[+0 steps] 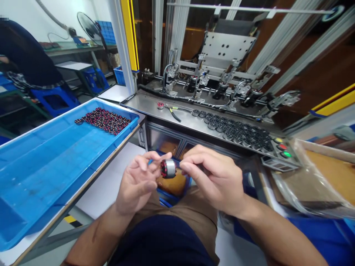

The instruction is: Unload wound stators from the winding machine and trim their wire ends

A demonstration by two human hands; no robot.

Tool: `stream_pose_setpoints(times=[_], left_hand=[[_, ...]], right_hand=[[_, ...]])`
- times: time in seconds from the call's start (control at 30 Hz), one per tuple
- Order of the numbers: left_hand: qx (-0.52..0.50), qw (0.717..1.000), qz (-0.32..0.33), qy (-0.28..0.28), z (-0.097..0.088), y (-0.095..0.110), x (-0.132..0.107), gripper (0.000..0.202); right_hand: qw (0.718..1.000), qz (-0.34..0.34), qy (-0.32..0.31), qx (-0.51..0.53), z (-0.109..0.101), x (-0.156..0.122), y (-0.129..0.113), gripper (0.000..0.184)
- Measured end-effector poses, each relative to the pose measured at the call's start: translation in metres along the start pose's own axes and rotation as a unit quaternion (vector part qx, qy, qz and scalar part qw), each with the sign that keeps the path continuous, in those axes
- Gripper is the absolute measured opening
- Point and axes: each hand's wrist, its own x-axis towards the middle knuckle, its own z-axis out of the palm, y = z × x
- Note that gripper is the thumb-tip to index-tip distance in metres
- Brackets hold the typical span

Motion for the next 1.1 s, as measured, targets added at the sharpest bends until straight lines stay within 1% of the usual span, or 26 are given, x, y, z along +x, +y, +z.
stream_pose_setpoints(times=[0.07, 0.1, 0.17, 0.23, 0.27, 0.3, 0.33, 0.4, 0.43, 0.5, 0.57, 0.63, 0.7, 0.77, 0.8, 0.83, 0.9, 0.93, 0.97, 1.0, 1.1], left_hand=[[-0.022, 1.000, -0.018, 0.008, -0.001, 0.000, 0.007, 0.028], [-0.031, 0.998, -0.046, -0.005, -0.001, -0.002, 0.011, 0.031], [-0.045, 0.986, -0.148, -0.071, -0.004, -0.009, 0.019, 0.048], [-0.062, 0.952, -0.258, -0.153, -0.008, -0.018, 0.024, 0.062], [-0.072, 0.933, -0.298, -0.189, -0.010, -0.021, 0.025, 0.064], [-0.079, 0.919, -0.321, -0.216, -0.011, -0.023, 0.025, 0.063], [-0.082, 0.911, -0.329, -0.234, -0.012, -0.024, 0.023, 0.061], [-0.073, 0.913, -0.315, -0.249, -0.009, -0.022, 0.019, 0.052], [-0.064, 0.921, -0.298, -0.240, -0.007, -0.021, 0.017, 0.046], [-0.046, 0.947, -0.248, -0.199, -0.001, -0.017, 0.012, 0.032], [-0.026, 0.972, -0.183, -0.149, 0.004, -0.015, 0.008, 0.035], [0.000, 0.987, -0.114, -0.112, 0.006, -0.015, 0.006, 0.035], [0.015, 0.993, -0.051, -0.102, 0.005, -0.016, 0.006, 0.028], [0.016, 0.994, -0.009, -0.106, 0.002, -0.018, 0.008, 0.025], [0.016, 0.994, -0.006, -0.111, 0.001, -0.019, 0.009, 0.027], [0.022, 0.992, -0.020, -0.120, -0.001, -0.020, 0.010, 0.034], [0.047, 0.987, -0.074, -0.137, -0.001, -0.024, 0.011, 0.053], [0.060, 0.983, -0.097, -0.141, -0.001, -0.026, 0.011, 0.058], [0.070, 0.982, -0.108, -0.139, -0.001, -0.028, 0.010, 0.056], [0.076, 0.983, -0.103, -0.131, 0.000, -0.030, 0.009, 0.050], [0.093, 0.990, -0.039, -0.097, 0.001, -0.034, 0.007, 0.037]], right_hand=[[0.999, -0.014, -0.002, 0.050, 0.001, 0.001, 0.003, 0.014], [0.997, -0.026, -0.009, 0.072, 0.001, 0.000, 0.004, 0.013], [0.993, -0.049, -0.033, 0.100, 0.000, 0.000, 0.006, 0.012], [0.992, -0.063, -0.049, 0.100, -0.003, -0.002, 0.009, 0.012], [0.992, -0.069, -0.052, 0.095, -0.004, -0.004, 0.010, 0.011], [0.992, -0.073, -0.051, 0.087, -0.006, -0.005, 0.011, 0.011], [0.993, -0.078, -0.046, 0.079, -0.008, -0.007, 0.011, 0.010], [0.995, -0.080, -0.030, 0.057, -0.011, -0.011, 0.012, 0.008], [0.996, -0.075, -0.020, 0.043, -0.012, -0.013, 0.012, 0.008], [0.998, -0.060, 0.002, 0.014, -0.013, -0.016, 0.011, 0.008], [0.999, -0.037, 0.022, -0.009, -0.013, -0.019, 0.010, 0.010], [0.999, -0.015, 0.039, -0.023, -0.011, -0.020, 0.009, 0.012], [0.998, -0.001, 0.052, -0.020, -0.009, -0.020, 0.008, 0.014], [0.999, -0.002, 0.050, -0.001, -0.008, -0.020, 0.009, 0.015], [0.999, -0.009, 0.045, 0.010, -0.008, -0.020, 0.010, 0.015], [0.999, -0.016, 0.037, 0.020, -0.008, -0.020, 0.011, 0.015], [0.999, -0.024, 0.026, 0.029, -0.009, -0.021, 0.013, 0.014], [0.999, -0.023, 0.026, 0.028, -0.009, -0.022, 0.014, 0.013], [0.999, -0.018, 0.028, 0.024, -0.010, -0.022, 0.014, 0.014], [0.999, -0.012, 0.032, 0.020, -0.010, -0.023, 0.014, 0.015], [0.998, 0.004, 0.058, 0.011, -0.009, -0.026, 0.011, 0.014]])
